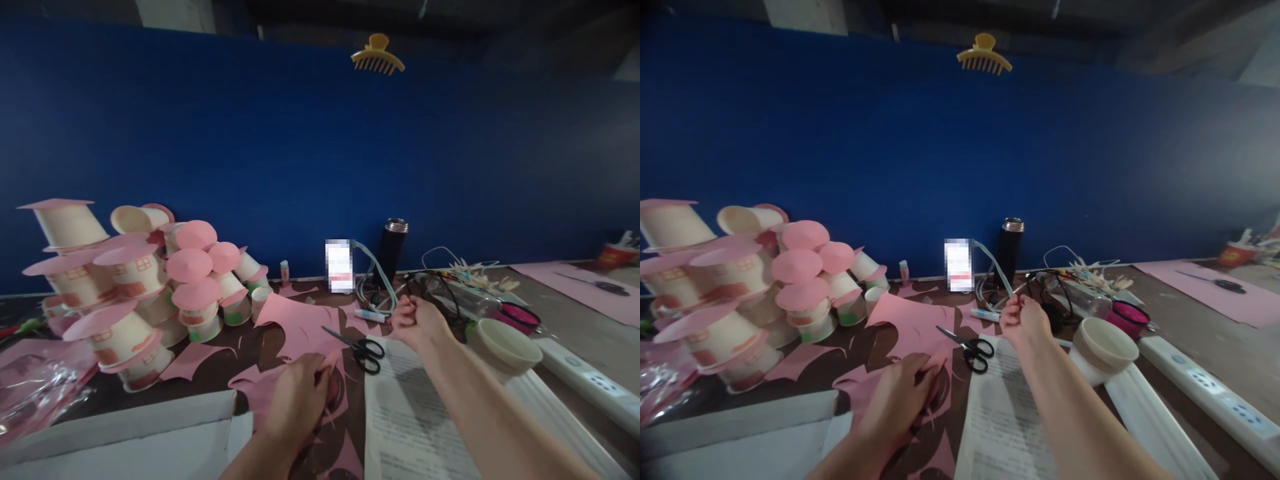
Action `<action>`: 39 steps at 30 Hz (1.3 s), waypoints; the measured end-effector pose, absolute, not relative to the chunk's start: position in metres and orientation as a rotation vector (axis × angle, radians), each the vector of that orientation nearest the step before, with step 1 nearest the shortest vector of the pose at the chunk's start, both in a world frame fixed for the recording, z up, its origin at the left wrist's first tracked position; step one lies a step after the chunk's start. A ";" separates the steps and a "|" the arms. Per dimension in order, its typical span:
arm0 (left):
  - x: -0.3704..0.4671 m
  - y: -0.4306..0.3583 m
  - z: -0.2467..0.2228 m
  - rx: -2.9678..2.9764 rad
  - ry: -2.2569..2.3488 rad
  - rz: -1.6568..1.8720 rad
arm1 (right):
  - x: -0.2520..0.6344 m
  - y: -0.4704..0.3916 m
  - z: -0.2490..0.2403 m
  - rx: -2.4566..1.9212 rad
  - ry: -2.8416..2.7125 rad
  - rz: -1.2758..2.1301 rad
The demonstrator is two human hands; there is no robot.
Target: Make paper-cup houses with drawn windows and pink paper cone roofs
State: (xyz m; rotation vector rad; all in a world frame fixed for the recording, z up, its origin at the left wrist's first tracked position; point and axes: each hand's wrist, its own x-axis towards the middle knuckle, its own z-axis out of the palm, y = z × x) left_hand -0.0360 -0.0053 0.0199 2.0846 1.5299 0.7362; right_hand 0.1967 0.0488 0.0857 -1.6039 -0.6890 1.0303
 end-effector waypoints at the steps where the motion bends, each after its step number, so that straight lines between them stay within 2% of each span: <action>1: -0.036 -0.005 0.021 2.099 1.523 0.731 | 0.196 0.047 0.079 -1.689 -0.748 1.059; 5: -0.036 -0.005 0.024 2.146 1.525 0.722 | 0.193 0.033 0.061 -2.032 -1.095 1.070; 12: -0.037 -0.007 0.024 2.144 1.507 0.696 | 0.193 0.005 0.057 -2.410 -1.824 0.756; 18: -0.037 -0.006 0.023 2.134 1.503 0.729 | 0.197 -0.014 0.075 -2.269 -2.152 0.416; 22: -0.038 -0.005 0.022 2.099 1.489 0.717 | 0.196 0.004 0.091 -2.204 -2.115 0.140; 26: -0.039 -0.004 0.020 2.134 1.495 0.710 | 0.184 0.036 0.084 -2.213 -2.061 -0.084; 32: -0.039 -0.002 0.023 2.166 1.509 0.681 | 0.179 0.061 0.060 -2.177 -2.090 -0.143; 39: -0.037 -0.003 0.021 2.033 1.501 0.723 | 0.181 0.030 0.079 -1.818 -2.056 -0.053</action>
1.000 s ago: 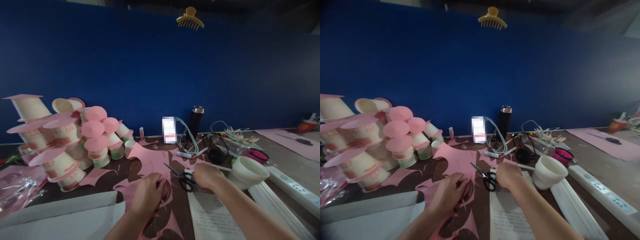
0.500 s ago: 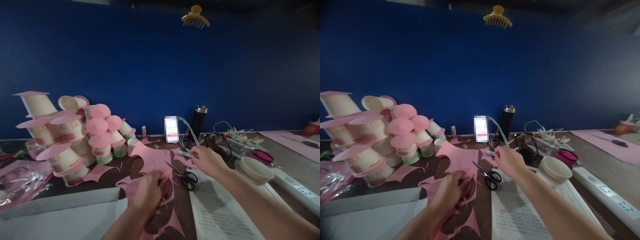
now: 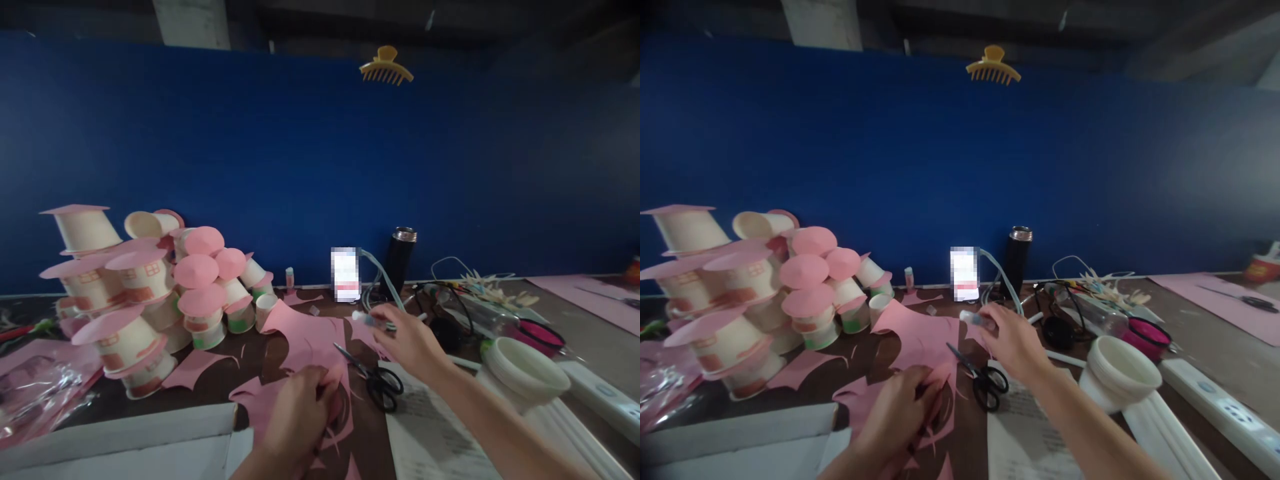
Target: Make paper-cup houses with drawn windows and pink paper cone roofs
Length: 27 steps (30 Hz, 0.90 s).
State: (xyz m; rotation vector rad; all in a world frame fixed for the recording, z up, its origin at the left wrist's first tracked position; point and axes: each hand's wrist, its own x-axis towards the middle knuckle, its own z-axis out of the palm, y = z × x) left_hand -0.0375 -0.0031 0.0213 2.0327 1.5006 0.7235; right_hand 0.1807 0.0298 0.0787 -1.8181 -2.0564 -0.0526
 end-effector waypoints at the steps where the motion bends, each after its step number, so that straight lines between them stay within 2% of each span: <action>1: -0.037 -0.003 0.021 2.012 1.481 0.730 | 0.178 0.021 0.080 -1.759 -2.062 -0.033; 7: -0.036 0.002 0.020 1.968 1.524 0.712 | 0.162 -0.014 0.067 -1.280 -1.877 0.186; 17: -0.037 -0.008 0.021 1.912 1.432 0.815 | 0.149 -0.022 0.039 -1.235 -1.472 0.775; 21: -0.038 -0.007 0.023 1.915 1.360 0.964 | 0.152 -0.021 0.043 -1.287 -1.384 0.790; 27: -0.039 -0.008 0.037 1.711 1.236 1.175 | 0.151 -0.025 0.042 -1.204 -1.633 0.587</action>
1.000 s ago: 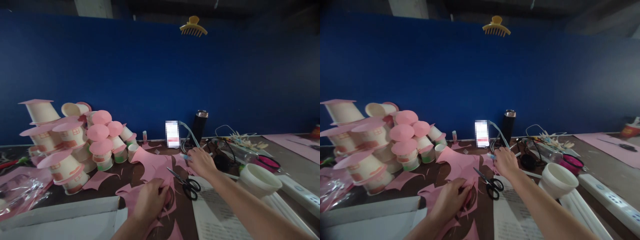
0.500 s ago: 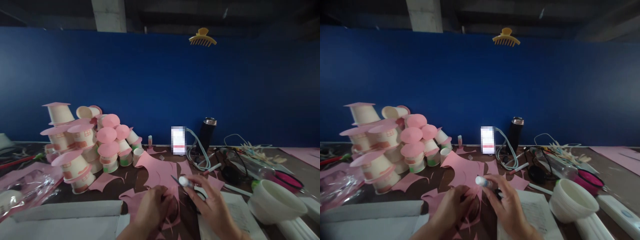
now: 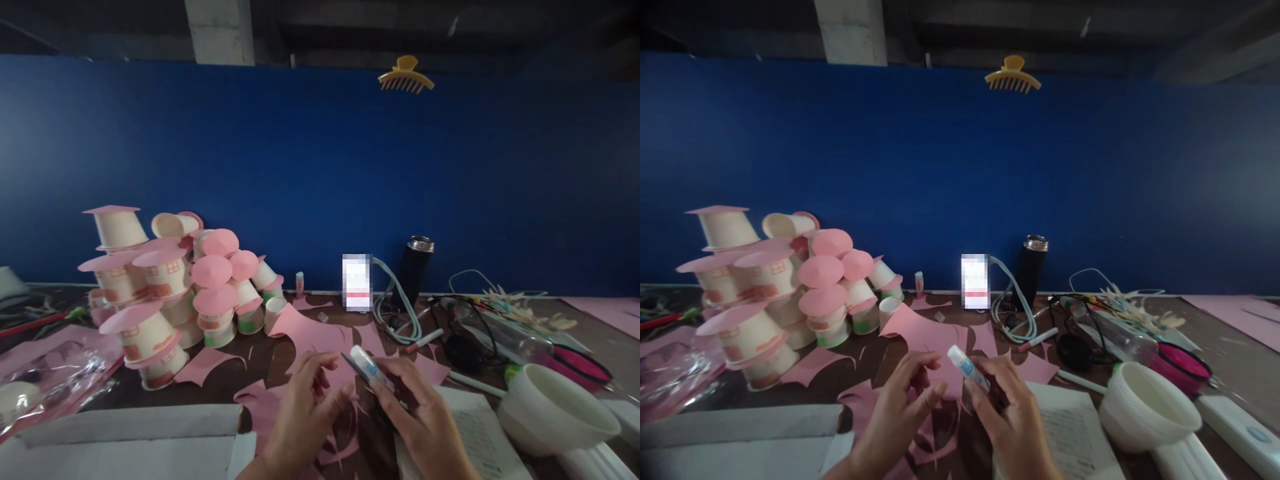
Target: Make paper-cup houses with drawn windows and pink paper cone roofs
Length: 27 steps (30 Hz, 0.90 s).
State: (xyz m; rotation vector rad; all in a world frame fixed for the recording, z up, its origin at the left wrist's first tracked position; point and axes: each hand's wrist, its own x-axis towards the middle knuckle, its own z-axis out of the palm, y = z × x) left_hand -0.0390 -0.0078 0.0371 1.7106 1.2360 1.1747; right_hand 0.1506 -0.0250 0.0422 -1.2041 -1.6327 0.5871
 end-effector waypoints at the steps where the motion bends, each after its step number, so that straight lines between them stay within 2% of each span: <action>1: -0.039 -0.008 0.038 1.661 1.198 1.190 | 0.149 -0.026 0.042 -1.186 -1.667 0.570; 8: -0.031 -0.005 0.036 1.247 0.879 1.123 | 0.140 -0.030 0.041 -1.114 -1.844 0.523; 16: -0.033 0.001 0.030 0.903 0.876 1.179 | 0.142 -0.029 0.034 -1.309 -1.678 0.534; 27: -0.031 0.001 0.030 0.951 0.856 1.179 | 0.141 -0.029 0.033 -1.337 -1.658 0.695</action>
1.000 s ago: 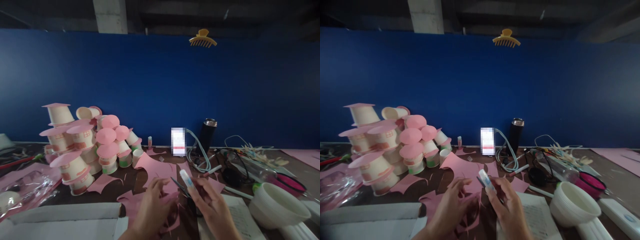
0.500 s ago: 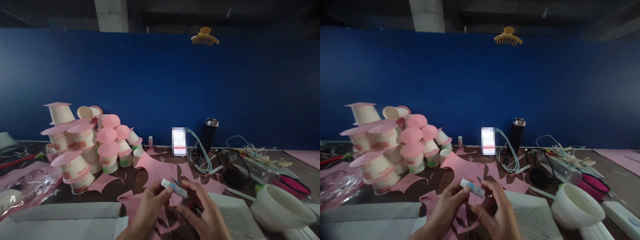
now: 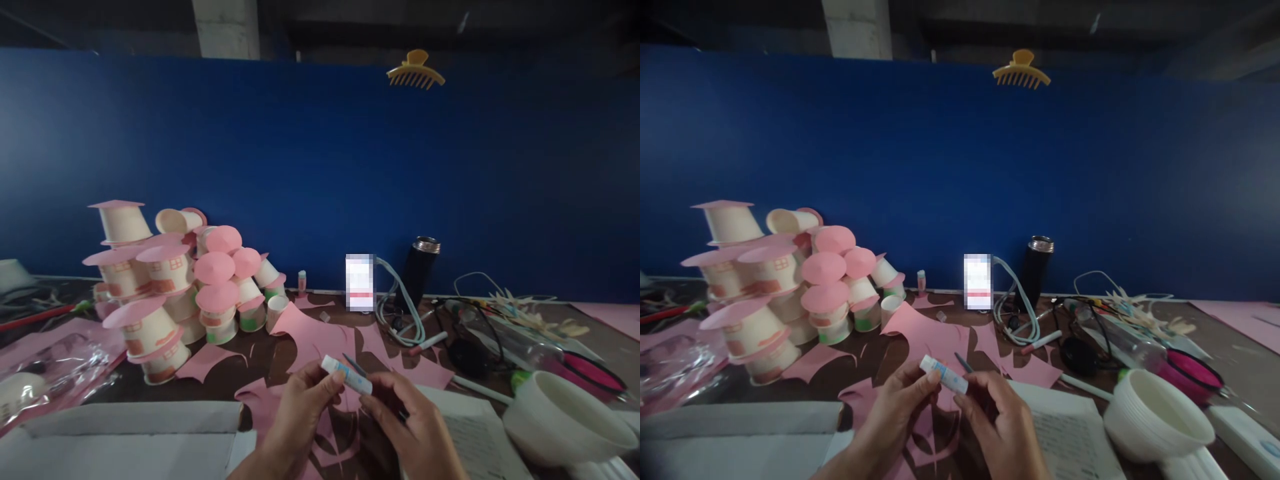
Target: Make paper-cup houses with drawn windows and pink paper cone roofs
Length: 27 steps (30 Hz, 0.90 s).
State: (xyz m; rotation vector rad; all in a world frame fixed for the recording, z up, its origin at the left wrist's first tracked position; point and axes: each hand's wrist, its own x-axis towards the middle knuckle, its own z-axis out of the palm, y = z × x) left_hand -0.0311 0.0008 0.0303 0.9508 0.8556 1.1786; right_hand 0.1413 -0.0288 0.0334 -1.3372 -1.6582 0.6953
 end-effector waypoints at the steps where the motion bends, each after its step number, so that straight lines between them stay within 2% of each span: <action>1: -0.032 0.001 0.031 0.966 0.852 1.179 | 0.140 -0.029 0.035 -1.330 -1.631 0.733; 11: -0.034 0.000 0.037 1.067 0.859 1.171 | 0.136 -0.027 0.032 -1.337 -1.416 1.100; 27: -0.032 -0.001 0.041 1.038 0.885 1.157 | 0.135 -0.029 0.038 -1.329 -1.428 1.119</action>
